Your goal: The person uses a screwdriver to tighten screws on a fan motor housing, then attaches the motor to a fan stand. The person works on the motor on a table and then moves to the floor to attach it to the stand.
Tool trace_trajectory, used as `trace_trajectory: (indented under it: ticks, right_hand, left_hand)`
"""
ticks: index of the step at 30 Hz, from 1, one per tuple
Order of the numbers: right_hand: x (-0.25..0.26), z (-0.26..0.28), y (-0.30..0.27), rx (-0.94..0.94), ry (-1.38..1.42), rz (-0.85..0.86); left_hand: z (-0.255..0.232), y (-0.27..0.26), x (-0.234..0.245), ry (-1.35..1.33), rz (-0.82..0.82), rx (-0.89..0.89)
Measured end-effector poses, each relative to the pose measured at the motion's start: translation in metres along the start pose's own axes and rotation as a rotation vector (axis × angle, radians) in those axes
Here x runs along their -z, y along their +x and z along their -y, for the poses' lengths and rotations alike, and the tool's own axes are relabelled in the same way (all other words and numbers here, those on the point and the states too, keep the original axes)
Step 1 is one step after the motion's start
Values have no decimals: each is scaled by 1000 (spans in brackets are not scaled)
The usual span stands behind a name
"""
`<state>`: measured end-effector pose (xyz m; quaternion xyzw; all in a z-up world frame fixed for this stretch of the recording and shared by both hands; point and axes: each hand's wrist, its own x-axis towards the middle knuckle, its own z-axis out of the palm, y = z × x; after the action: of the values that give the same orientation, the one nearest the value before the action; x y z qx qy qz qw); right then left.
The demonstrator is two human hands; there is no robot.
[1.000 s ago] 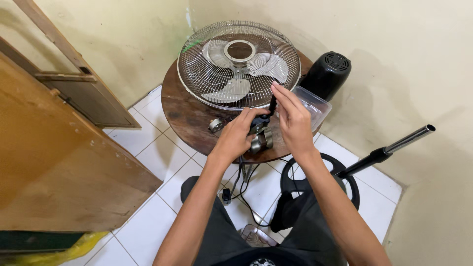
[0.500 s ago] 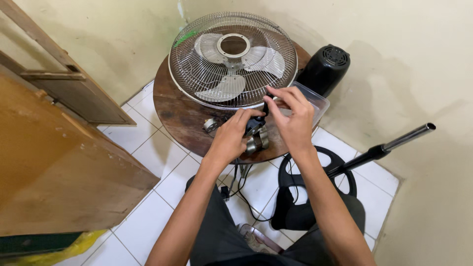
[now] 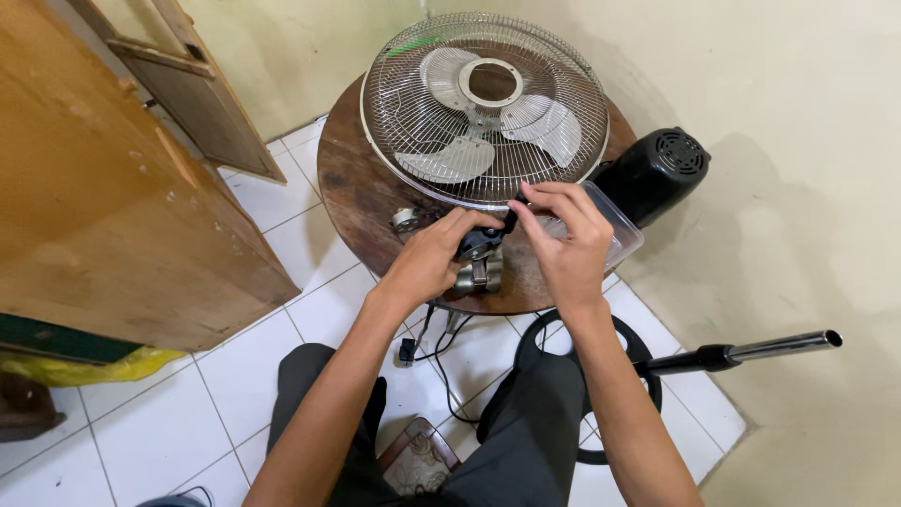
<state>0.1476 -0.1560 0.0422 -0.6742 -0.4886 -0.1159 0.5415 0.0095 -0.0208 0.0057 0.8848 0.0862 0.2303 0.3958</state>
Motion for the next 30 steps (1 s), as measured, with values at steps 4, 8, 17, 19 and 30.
trace_trajectory:
  ticks: [4,8,17,19,30]
  right_hand:
    - [3,-3,3,90,-87,-25]
    - [2,-3,-2,101,13,9]
    - [-2,13,-5,-23,-51,-21]
    - [-6,16,-5,-63,-76,-22]
    - [-9,11,-20,-157,102,-2]
  left_hand:
    - [1,0,-1,22,-38,-27]
    - [-2,-4,-4,25,-41,7]
    - [-1,-4,1,23,-32,-27]
    - [-2,-5,2,16,-35,-34]
    - [2,1,7,-2,-22,-90]
